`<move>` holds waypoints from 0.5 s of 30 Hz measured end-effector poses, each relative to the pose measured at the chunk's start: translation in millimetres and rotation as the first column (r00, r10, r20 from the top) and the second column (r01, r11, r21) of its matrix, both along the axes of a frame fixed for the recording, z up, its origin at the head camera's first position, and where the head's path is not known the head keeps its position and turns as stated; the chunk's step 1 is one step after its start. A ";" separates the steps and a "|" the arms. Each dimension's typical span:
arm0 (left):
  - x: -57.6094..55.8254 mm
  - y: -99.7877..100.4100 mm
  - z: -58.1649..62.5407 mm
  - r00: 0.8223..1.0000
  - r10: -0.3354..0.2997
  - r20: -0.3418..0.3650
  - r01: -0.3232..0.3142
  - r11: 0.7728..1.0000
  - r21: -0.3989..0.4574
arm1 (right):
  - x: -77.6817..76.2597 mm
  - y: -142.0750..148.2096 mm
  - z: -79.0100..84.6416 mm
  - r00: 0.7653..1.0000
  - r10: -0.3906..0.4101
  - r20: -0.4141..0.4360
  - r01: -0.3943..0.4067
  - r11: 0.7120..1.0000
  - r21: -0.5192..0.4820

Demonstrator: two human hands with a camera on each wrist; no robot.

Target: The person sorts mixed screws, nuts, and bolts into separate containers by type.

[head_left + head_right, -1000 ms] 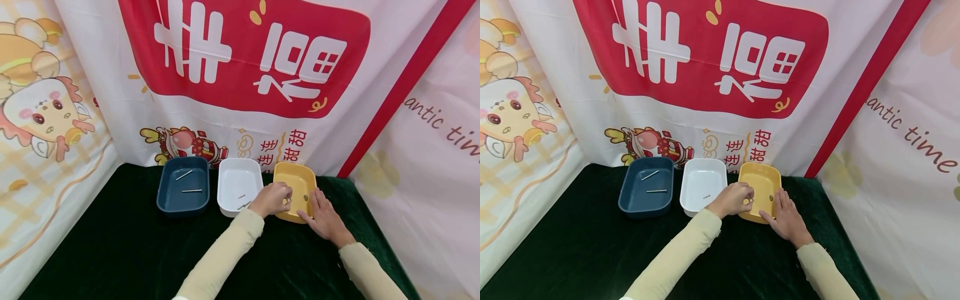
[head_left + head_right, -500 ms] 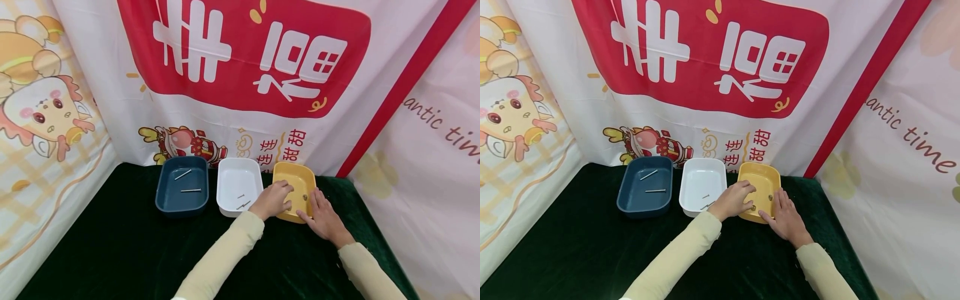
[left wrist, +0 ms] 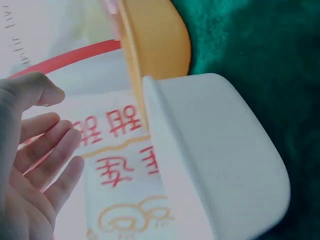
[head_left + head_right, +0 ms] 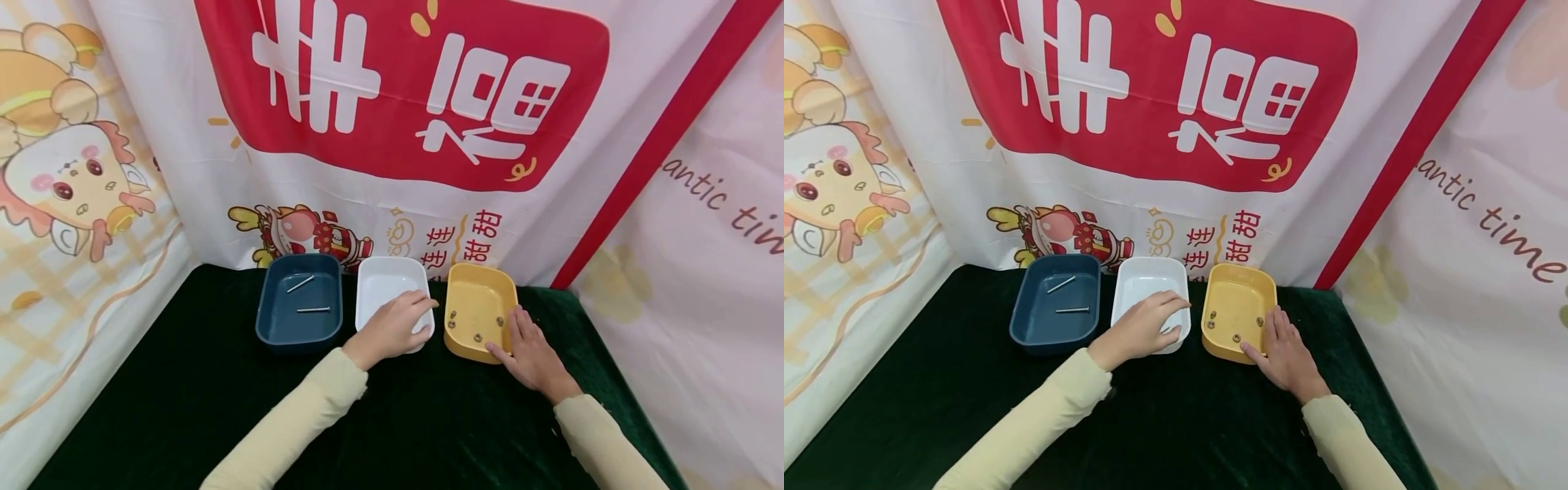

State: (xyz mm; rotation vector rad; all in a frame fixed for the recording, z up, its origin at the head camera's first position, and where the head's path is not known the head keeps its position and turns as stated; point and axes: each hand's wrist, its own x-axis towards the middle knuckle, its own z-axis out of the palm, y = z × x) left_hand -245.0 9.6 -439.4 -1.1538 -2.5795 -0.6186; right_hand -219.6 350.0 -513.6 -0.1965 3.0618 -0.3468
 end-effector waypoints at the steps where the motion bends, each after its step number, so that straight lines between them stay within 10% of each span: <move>1: 4.0 -8.1 2.4 1.000 -0.003 0.010 0.003 1.000 0.014 | -0.4 0.3 0.7 1.000 -0.001 0.006 0.001 1.000 -0.001; 15: 44.9 -114.6 8.9 0.996 0.083 -0.010 -0.083 0.996 -0.028 | 4.1 12.6 6.7 1.000 -0.025 0.007 0.025 1.000 -0.002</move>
